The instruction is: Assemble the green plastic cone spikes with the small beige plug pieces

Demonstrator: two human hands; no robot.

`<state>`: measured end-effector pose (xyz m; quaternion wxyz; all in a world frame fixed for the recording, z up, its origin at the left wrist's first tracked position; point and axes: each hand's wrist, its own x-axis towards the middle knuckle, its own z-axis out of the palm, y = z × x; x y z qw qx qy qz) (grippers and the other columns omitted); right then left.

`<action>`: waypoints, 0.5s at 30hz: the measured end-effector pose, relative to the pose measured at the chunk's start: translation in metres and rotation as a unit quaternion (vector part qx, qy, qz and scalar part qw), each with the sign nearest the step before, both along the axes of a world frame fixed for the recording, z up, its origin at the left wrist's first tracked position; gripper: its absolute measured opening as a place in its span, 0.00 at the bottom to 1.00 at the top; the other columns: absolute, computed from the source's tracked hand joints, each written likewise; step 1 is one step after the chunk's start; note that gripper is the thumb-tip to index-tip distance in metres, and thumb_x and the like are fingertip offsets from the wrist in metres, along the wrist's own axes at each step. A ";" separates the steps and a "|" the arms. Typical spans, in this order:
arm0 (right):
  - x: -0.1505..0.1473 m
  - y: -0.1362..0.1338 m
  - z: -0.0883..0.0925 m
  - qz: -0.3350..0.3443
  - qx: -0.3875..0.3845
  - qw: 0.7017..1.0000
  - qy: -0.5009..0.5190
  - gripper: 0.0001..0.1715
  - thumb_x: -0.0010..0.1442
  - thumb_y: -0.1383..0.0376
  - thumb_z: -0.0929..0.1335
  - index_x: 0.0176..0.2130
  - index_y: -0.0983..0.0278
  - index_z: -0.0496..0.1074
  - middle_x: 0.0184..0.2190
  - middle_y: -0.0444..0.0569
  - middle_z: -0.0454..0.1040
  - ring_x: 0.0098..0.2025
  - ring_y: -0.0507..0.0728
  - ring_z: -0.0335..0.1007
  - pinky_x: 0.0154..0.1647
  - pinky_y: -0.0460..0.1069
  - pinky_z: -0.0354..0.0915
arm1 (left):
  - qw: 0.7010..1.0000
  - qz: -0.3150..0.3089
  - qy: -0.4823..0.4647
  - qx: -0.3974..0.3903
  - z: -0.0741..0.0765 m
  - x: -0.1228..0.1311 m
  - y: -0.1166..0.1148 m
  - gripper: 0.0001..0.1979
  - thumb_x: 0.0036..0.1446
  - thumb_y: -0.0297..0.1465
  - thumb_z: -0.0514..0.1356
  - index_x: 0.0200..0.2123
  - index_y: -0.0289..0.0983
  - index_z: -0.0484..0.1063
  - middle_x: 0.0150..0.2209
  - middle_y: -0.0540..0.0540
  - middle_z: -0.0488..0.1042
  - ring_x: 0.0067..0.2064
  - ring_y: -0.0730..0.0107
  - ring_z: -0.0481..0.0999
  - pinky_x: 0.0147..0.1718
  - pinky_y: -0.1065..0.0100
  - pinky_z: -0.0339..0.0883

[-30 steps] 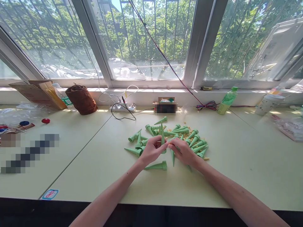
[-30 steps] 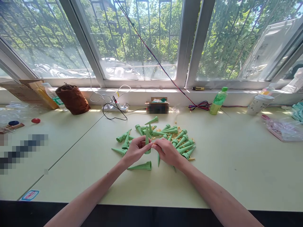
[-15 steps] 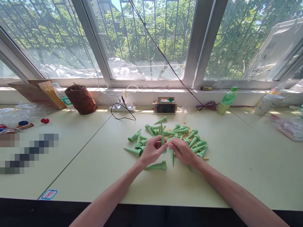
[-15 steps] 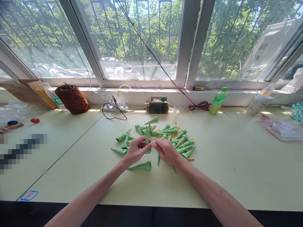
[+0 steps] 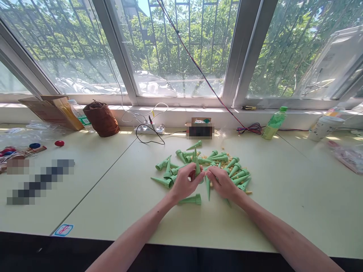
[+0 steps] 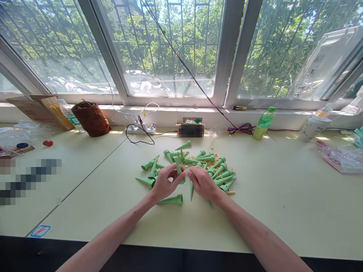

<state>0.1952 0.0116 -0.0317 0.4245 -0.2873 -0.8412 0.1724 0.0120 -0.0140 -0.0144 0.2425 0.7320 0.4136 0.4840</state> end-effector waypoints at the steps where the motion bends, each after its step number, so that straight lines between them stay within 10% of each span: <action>1: 0.000 0.000 0.000 -0.005 0.002 1.000 0.005 0.21 0.73 0.61 0.55 0.27 0.60 0.52 0.22 0.41 0.55 0.25 0.52 0.50 0.28 0.48 0.53 | 1.000 -0.004 -0.004 0.006 -0.001 0.000 0.000 0.08 0.61 0.36 0.60 0.35 0.36 0.70 0.26 0.52 0.64 0.24 0.78 0.60 0.23 0.73 0.57; 15: 0.002 0.004 0.001 -0.071 0.012 0.997 0.042 0.24 0.73 0.60 0.55 0.25 0.60 0.51 0.20 0.40 0.54 0.24 0.52 0.49 0.28 0.48 0.52 | 0.994 -0.017 0.039 0.097 0.000 0.000 -0.002 0.07 0.62 0.29 0.58 0.45 0.38 0.70 0.32 0.49 0.68 0.27 0.76 0.67 0.26 0.72 0.67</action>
